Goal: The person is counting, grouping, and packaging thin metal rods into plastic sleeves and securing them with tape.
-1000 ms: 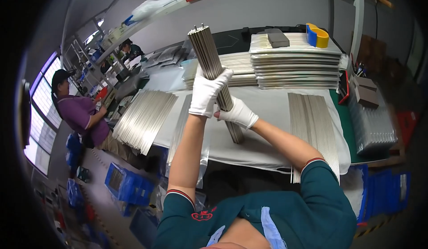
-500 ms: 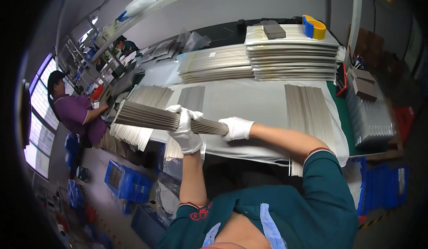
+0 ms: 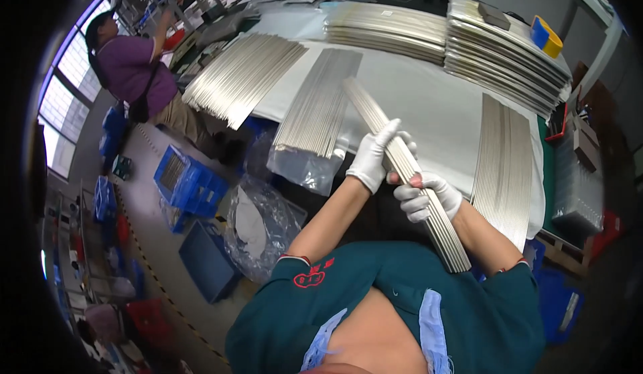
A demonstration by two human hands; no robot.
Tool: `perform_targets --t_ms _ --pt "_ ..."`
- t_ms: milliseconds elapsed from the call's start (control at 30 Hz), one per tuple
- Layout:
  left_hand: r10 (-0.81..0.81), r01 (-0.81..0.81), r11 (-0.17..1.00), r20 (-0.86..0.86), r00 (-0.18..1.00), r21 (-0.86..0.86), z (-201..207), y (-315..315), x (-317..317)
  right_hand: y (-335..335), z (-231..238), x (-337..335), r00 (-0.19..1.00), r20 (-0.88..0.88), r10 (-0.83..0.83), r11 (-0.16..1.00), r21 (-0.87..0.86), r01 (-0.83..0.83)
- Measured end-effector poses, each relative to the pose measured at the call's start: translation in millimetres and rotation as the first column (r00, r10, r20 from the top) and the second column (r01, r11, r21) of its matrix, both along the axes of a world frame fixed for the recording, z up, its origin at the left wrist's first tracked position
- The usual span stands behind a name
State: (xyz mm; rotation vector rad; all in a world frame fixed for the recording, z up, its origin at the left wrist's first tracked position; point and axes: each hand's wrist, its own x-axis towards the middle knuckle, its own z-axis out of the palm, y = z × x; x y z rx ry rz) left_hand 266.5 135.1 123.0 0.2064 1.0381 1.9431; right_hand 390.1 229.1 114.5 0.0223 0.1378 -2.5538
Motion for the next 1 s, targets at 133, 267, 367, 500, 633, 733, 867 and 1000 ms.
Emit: perform_targets --t_ms 133,267,367,500,633,733,867,1000 --pt "-0.126 -0.025 0.986 -0.845 0.52 -0.163 -6.7 -50.6 -14.3 15.7 -16.5 27.6 0.987 -0.031 -0.158 0.987 0.009 0.159" --pt "0.025 -0.307 0.951 -1.0 -0.01 0.027 38.3 -127.5 -50.5 23.6 -32.2 43.5 0.958 0.102 -0.269 0.934 -0.216 0.285" --pt "-0.432 -0.53 0.822 -0.833 -0.345 -0.207 38.0 -171.2 -75.5 21.9 -43.2 47.9 0.948 0.103 -0.3 0.92 -0.231 0.316" --pt "-0.534 -0.623 0.752 -0.752 -0.386 -0.215 -3.7 -168.0 -76.6 15.8 -41.5 46.4 0.941 0.098 -0.323 0.916 -0.216 0.337" --pt "-0.211 -0.477 0.875 -0.821 -0.531 0.084 -18.3 -109.1 -67.6 15.0 -37.4 47.2 0.929 0.169 -0.329 0.904 -0.228 0.362" --pt "-0.241 -0.432 0.894 -0.683 -0.69 0.12 -13.5 -63.2 -58.8 15.0 -37.0 48.9 0.92 0.218 -0.325 0.891 -0.257 0.375" --pt "-0.199 -0.409 0.903 -0.714 -0.671 0.133 -9.0 -17.7 -24.6 17.0 -32.1 50.5 0.922 0.226 -0.315 0.905 -0.223 0.363" --pt "-0.233 -0.46 0.88 -0.734 -0.638 0.12 -8.8 -9.2 -10.8 28.6 -20.4 55.6 0.894 0.299 -0.334 0.94 0.038 0.339"
